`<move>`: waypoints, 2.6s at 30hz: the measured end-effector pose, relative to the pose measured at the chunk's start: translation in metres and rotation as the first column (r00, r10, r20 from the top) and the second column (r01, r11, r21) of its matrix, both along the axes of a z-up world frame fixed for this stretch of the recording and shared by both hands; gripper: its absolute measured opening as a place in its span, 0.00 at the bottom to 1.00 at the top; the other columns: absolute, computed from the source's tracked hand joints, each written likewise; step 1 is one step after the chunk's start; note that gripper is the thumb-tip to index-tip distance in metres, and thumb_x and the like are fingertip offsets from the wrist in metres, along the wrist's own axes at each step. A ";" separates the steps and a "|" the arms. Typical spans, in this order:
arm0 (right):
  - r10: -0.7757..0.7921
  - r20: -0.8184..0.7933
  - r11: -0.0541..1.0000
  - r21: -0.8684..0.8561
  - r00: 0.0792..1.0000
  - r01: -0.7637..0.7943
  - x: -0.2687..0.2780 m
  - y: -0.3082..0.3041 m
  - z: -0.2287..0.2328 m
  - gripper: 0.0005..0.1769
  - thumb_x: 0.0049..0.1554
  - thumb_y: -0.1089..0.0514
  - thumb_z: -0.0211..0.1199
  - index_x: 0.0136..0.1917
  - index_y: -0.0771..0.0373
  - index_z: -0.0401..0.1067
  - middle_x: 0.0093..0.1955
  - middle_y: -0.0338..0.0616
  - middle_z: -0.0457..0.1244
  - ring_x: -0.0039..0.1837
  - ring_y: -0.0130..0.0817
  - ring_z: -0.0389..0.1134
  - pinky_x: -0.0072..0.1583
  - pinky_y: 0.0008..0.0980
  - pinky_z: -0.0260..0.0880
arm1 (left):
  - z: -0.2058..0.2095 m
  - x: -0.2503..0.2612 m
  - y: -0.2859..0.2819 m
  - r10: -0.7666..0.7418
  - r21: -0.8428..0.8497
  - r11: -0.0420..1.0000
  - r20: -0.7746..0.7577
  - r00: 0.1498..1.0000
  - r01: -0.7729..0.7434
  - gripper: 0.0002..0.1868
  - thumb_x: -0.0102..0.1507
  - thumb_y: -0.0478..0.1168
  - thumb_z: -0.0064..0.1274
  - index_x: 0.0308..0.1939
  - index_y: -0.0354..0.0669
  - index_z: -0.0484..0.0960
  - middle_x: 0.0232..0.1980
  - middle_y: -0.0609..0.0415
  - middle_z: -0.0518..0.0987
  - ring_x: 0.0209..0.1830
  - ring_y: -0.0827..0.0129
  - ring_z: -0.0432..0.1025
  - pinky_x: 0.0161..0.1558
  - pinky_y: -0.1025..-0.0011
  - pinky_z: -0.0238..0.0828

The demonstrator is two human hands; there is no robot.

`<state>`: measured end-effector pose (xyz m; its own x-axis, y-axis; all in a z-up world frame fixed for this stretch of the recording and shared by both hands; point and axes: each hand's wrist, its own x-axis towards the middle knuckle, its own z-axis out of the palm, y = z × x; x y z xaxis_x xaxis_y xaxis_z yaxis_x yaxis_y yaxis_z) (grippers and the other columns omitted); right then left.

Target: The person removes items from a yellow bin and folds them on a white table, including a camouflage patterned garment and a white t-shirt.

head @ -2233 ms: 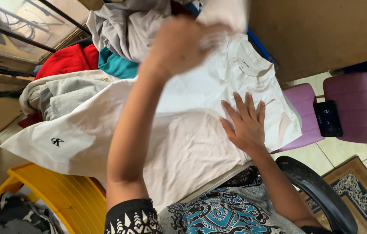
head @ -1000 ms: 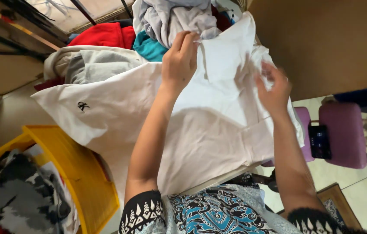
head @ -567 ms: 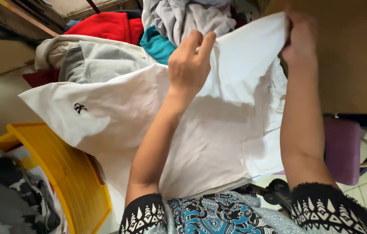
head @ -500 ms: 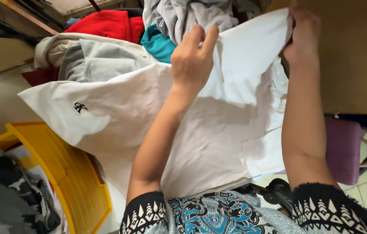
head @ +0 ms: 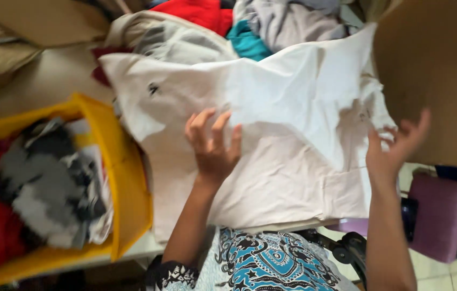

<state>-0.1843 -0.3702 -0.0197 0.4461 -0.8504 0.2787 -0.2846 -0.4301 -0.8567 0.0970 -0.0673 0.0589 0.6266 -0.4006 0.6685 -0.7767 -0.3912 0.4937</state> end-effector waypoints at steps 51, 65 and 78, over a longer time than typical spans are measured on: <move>-0.191 -0.477 0.858 -0.505 0.858 -0.089 -0.055 0.127 -0.047 0.19 0.64 0.53 0.60 0.67 0.57 0.75 0.73 0.57 0.56 0.77 0.54 0.54 0.80 0.53 0.49 | -0.096 -0.088 0.226 0.078 0.294 0.955 -0.103 0.992 -0.045 0.12 0.60 0.41 0.59 0.25 0.38 0.81 0.44 0.47 0.79 0.48 0.55 0.72 0.56 0.57 0.65; -0.095 -0.309 0.918 -0.395 0.946 -0.037 -0.078 0.127 -0.012 0.21 0.62 0.58 0.65 0.68 0.59 0.73 0.71 0.52 0.61 0.72 0.50 0.64 0.74 0.44 0.66 | -0.074 -0.115 0.237 0.207 0.348 0.922 -0.074 0.975 -0.170 0.05 0.58 0.39 0.61 0.33 0.42 0.82 0.38 0.51 0.79 0.43 0.55 0.73 0.49 0.57 0.70; -0.464 -0.509 0.876 -0.387 0.726 0.288 -0.162 0.095 -0.051 0.28 0.61 0.47 0.72 0.63 0.66 0.65 0.60 0.58 0.56 0.63 0.56 0.59 0.62 0.56 0.60 | -0.075 -0.122 0.230 0.480 0.582 0.751 -0.156 0.863 -0.313 0.11 0.59 0.45 0.61 0.42 0.45 0.84 0.53 0.47 0.75 0.50 0.50 0.73 0.51 0.58 0.72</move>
<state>-0.3462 -0.2757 -0.0708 0.2526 -0.9144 0.3164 -0.8658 -0.3596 -0.3479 -0.0246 0.1626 -0.0159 0.9312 -0.3028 0.2027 -0.3522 -0.8906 0.2876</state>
